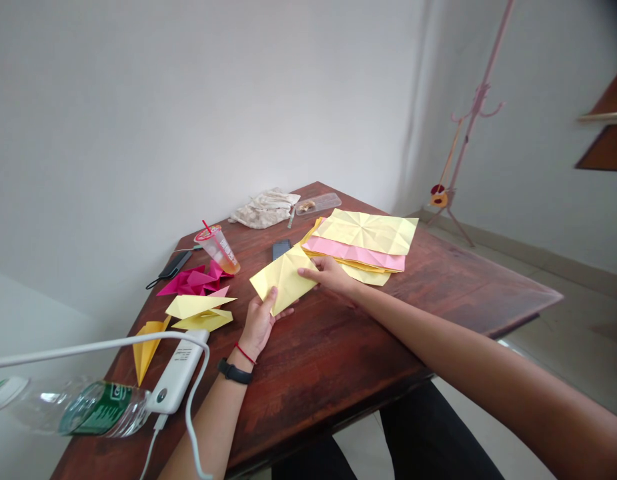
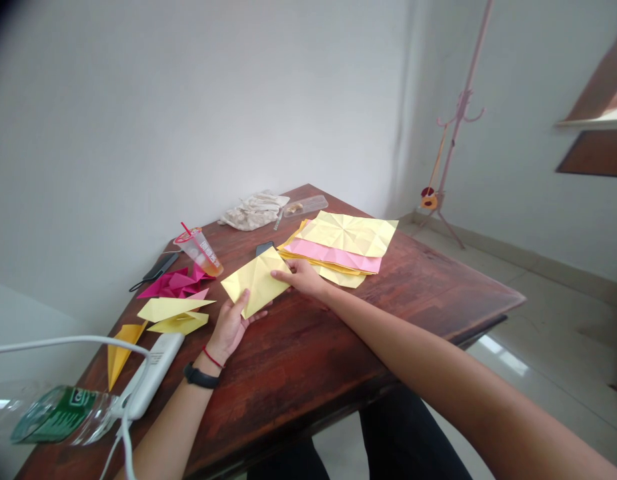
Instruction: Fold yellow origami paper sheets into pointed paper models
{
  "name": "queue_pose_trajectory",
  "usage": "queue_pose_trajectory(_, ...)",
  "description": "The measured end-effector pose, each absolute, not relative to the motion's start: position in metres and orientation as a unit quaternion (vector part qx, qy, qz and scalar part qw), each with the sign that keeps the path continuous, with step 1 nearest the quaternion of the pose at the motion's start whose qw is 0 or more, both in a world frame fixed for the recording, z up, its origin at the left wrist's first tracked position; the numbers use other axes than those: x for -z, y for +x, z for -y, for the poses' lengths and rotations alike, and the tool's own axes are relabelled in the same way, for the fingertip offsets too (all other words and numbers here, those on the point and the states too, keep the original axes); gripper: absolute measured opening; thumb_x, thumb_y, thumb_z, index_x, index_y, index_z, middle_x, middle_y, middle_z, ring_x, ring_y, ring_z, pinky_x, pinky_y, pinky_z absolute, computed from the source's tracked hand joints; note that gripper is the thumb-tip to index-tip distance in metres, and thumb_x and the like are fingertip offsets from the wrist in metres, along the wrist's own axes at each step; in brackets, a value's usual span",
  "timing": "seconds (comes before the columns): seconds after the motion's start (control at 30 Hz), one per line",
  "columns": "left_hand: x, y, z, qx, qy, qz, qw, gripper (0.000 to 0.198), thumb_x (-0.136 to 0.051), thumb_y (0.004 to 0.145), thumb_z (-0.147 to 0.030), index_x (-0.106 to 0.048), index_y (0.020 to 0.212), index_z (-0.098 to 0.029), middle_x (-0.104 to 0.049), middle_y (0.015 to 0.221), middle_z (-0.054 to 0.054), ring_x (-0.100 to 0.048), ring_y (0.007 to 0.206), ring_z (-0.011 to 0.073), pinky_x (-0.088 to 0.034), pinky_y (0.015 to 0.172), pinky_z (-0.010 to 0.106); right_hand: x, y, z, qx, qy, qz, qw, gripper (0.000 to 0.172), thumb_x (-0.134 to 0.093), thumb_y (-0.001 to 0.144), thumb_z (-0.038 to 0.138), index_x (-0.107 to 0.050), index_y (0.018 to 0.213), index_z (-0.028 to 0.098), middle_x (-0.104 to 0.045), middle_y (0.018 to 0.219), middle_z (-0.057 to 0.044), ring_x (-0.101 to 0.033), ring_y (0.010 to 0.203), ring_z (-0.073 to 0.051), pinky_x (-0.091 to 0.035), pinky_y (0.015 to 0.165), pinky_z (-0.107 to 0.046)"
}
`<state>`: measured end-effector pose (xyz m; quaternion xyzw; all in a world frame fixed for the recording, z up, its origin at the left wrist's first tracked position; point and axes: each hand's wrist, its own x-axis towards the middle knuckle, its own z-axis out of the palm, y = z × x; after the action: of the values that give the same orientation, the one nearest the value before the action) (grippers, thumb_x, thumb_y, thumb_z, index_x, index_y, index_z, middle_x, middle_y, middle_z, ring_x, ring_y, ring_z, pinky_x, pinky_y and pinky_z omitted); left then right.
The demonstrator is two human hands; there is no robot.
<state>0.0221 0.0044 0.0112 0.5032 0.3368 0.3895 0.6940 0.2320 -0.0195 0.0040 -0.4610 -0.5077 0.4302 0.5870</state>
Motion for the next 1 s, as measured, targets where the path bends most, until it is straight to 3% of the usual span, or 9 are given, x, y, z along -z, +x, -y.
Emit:
queue_pose_trajectory(0.13,-0.011,0.023,-0.004,-0.386,0.511,-0.339,0.689,0.060,-0.062,0.086,-0.063,-0.066,0.116,-0.011,-0.077,0.100,0.017,-0.076,0.089,0.0297,-0.064,0.065,0.034,-0.007,0.232,0.023,-0.412,-0.480,0.528,0.566,0.046,-0.073,0.077,0.059,-0.058,0.060,0.020,-0.053,0.049,0.002,-0.044,0.040,-0.010,-0.035,0.039,-0.024)
queue_pose_trajectory(0.23,-0.010,0.023,-0.004,-0.396,0.530,-0.347,0.664,0.066,-0.060,0.085,-0.068,-0.067,0.115,-0.010,-0.078,0.096,0.018,-0.077,0.084,0.0294,-0.063,0.062,0.032,-0.007,0.233,0.024,-0.410,-0.479,0.529,0.568,0.046,-0.071,0.079,0.061,-0.060,0.061,0.019,-0.052,0.048,0.002,-0.045,0.041,-0.011,-0.035,0.040,-0.024)
queue_pose_trajectory(0.47,-0.008,0.023,-0.003,-0.426,0.545,-0.344,0.635,0.070,-0.060,0.083,-0.071,-0.065,0.117,-0.009,-0.078,0.095,0.016,-0.077,0.076,0.0259,-0.061,0.058,0.028,-0.011,0.228,0.031,-0.501,-0.366,0.525,0.582,0.041,-0.078,0.075,0.051,-0.068,0.095,0.016,-0.068,0.085,-0.004,-0.061,0.069,-0.015,-0.049,0.057,-0.024)
queue_pose_trajectory(0.57,-0.005,0.023,-0.005,-0.441,0.549,-0.348,0.619,0.070,-0.060,0.082,-0.071,-0.067,0.113,-0.009,-0.078,0.095,0.015,-0.077,0.075,0.0244,-0.060,0.056,0.027,-0.007,0.221,0.033,-0.510,-0.362,0.520,0.582,0.044,-0.081,0.073,0.046,-0.066,0.102,0.017,-0.070,0.087,-0.004,-0.060,0.066,-0.014,-0.049,0.057,-0.024)
queue_pose_trajectory(0.67,-0.002,0.023,-0.005,-0.436,0.560,-0.351,0.611,0.068,-0.060,0.081,-0.072,-0.070,0.103,-0.009,-0.077,0.090,0.014,-0.076,0.073,0.0239,-0.060,0.055,0.028,-0.002,0.213,0.034,-0.511,-0.354,0.523,0.582,0.045,-0.083,0.072,0.041,-0.066,0.105,0.017,-0.072,0.097,-0.006,-0.066,0.082,-0.019,-0.054,0.070,-0.028)
queue_pose_trajectory(0.77,0.000,0.025,-0.001,-0.398,0.579,-0.336,0.627,0.058,-0.067,0.079,-0.066,-0.071,0.098,-0.011,-0.077,0.086,0.012,-0.075,0.069,0.0241,-0.059,0.053,0.028,0.001,0.209,0.033,-0.515,-0.343,0.496,0.609,0.044,-0.084,0.071,0.040,-0.067,0.105,0.018,-0.073,0.104,-0.007,-0.067,0.095,-0.022,-0.055,0.084,-0.033)
queue_pose_trajectory(0.9,-0.001,0.028,0.005,-0.354,0.617,-0.321,0.625,0.044,-0.083,0.071,-0.044,-0.071,0.102,-0.015,-0.077,0.090,0.011,-0.075,0.068,0.0250,-0.059,0.053,0.028,0.003,0.211,0.032,-0.552,-0.339,0.469,0.600,0.046,-0.081,0.073,0.046,-0.066,0.106,0.017,-0.073,0.102,-0.009,-0.069,0.091,-0.026,-0.057,0.078,-0.037)
queue_pose_trajectory(1.0,-0.004,0.028,0.007,-0.340,0.609,-0.315,0.643,0.046,-0.083,0.073,-0.041,-0.070,0.109,-0.016,-0.077,0.095,0.012,-0.076,0.065,0.0243,-0.060,0.055,0.028,0.003,0.213,0.030,-0.549,-0.357,0.460,0.599,0.048,-0.078,0.076,0.052,-0.066,0.107,0.017,-0.073,0.102,-0.011,-0.069,0.093,-0.028,-0.057,0.080,-0.040)
